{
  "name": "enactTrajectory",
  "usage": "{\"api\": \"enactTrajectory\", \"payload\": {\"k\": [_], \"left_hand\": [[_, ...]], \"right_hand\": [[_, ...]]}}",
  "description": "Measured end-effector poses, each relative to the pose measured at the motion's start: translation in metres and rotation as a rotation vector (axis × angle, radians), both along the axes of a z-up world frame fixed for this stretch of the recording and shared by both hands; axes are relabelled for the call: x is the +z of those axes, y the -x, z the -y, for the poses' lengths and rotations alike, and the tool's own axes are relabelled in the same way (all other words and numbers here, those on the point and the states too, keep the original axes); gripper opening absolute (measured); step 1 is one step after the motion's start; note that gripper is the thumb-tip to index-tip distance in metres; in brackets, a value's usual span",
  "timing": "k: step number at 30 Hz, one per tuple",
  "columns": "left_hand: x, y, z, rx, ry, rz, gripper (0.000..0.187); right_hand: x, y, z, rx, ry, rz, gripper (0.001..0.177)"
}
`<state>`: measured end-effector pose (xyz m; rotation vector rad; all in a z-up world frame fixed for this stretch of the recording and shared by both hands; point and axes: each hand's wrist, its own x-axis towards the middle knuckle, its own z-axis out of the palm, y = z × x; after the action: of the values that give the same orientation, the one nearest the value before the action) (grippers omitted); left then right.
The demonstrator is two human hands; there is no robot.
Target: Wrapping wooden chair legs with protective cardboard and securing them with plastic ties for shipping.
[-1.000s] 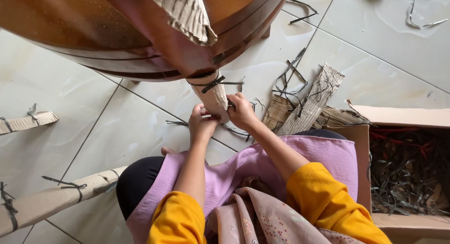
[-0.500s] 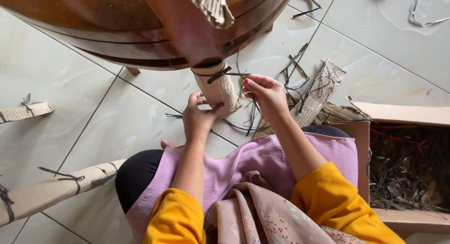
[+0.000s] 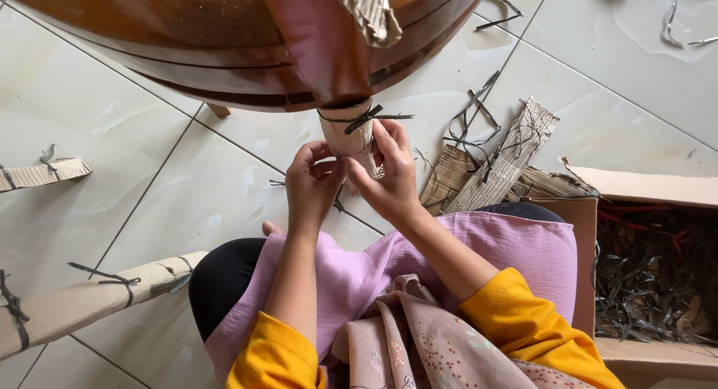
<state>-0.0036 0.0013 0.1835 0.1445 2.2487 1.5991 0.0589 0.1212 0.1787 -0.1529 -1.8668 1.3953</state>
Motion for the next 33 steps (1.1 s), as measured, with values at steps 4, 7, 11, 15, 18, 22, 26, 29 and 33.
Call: {"api": "enactTrajectory", "payload": {"k": [4,7,11,15,18,22,26,29,33], "left_hand": [[-0.01,0.007,0.005,0.027,-0.24,0.021,0.028],[0.004,0.013,0.002,0.028,-0.398,0.161,0.038],[-0.018,0.031,-0.009,-0.01,-0.543,0.277,0.034],[-0.007,0.029,-0.01,0.089,-0.679,0.196,0.023],[-0.007,0.031,-0.004,0.126,-0.677,0.184,0.014],[0.013,0.028,0.009,0.153,-0.578,0.24,0.019],[0.026,0.026,0.019,0.14,-0.663,0.334,0.013],[0.041,0.019,0.025,0.045,-0.607,0.242,0.029],[0.03,0.017,0.026,-0.022,-0.553,0.035,0.044]], "right_hand": [[-0.005,0.014,-0.011,-0.007,-0.07,0.116,0.059],[-0.018,0.029,-0.016,0.131,0.063,0.201,0.05],[-0.033,0.033,-0.019,0.283,0.207,0.335,0.057],[-0.014,0.036,-0.025,0.31,0.236,0.389,0.051],[-0.007,0.038,-0.025,0.319,0.246,0.406,0.051],[-0.012,0.036,-0.023,0.284,0.224,0.437,0.049],[-0.01,0.035,-0.023,0.254,0.213,0.453,0.046],[-0.017,0.035,-0.023,0.238,0.209,0.433,0.045],[-0.02,0.038,-0.023,0.223,0.211,0.43,0.046]]}}
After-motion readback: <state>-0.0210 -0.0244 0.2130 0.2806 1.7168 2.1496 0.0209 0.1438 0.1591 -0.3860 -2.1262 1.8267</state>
